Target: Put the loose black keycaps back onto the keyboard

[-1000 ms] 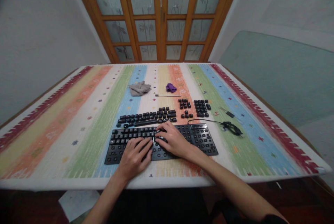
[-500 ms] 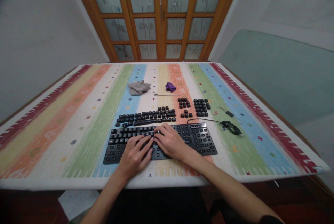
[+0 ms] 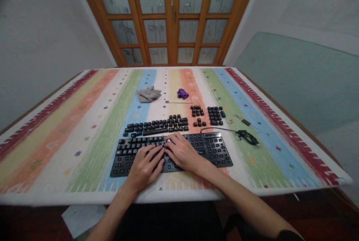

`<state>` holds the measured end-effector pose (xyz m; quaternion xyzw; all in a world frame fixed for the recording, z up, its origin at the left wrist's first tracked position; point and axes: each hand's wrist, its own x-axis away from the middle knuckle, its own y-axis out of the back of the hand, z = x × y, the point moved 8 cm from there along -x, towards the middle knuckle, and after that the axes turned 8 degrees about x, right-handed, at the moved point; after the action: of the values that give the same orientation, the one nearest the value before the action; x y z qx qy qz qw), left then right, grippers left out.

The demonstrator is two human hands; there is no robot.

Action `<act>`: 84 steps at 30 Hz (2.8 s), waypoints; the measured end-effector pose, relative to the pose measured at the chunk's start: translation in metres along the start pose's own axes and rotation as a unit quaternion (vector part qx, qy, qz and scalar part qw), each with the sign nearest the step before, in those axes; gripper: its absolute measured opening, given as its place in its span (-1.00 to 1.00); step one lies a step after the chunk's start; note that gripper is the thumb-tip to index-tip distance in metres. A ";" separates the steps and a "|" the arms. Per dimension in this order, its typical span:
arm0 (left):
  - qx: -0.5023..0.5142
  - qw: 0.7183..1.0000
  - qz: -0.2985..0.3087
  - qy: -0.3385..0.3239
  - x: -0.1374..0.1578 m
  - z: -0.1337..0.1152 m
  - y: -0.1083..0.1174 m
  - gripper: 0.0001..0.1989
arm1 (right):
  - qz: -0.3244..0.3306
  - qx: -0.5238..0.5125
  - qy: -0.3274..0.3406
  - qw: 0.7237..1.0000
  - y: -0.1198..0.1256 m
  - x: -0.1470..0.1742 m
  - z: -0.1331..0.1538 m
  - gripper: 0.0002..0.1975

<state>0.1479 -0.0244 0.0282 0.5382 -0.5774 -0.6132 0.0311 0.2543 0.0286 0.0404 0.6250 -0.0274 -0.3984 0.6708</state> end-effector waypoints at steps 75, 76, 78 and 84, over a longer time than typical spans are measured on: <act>0.014 1.000 0.010 0.015 0.005 0.004 -0.011 -0.66 | 0.076 0.092 -0.134 0.984 -0.032 -0.074 -0.145 -0.87; 0.014 1.000 0.010 0.015 0.005 0.003 -0.011 -0.66 | 0.076 0.089 -0.135 0.984 -0.034 -0.074 -0.146 -0.87; 0.014 1.000 0.010 0.015 0.004 0.003 -0.011 -0.67 | 0.071 0.083 -0.137 0.984 -0.037 -0.074 -0.149 -0.87; 0.019 1.000 0.006 0.015 0.003 0.003 -0.010 -0.67 | 0.039 0.054 -0.129 0.989 -0.021 -0.073 -0.143 -0.88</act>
<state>0.1501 -0.0209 0.0180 0.5440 -0.5919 -0.5939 0.0331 0.2705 0.1885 0.0248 0.6019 -0.1597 -0.4472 0.6420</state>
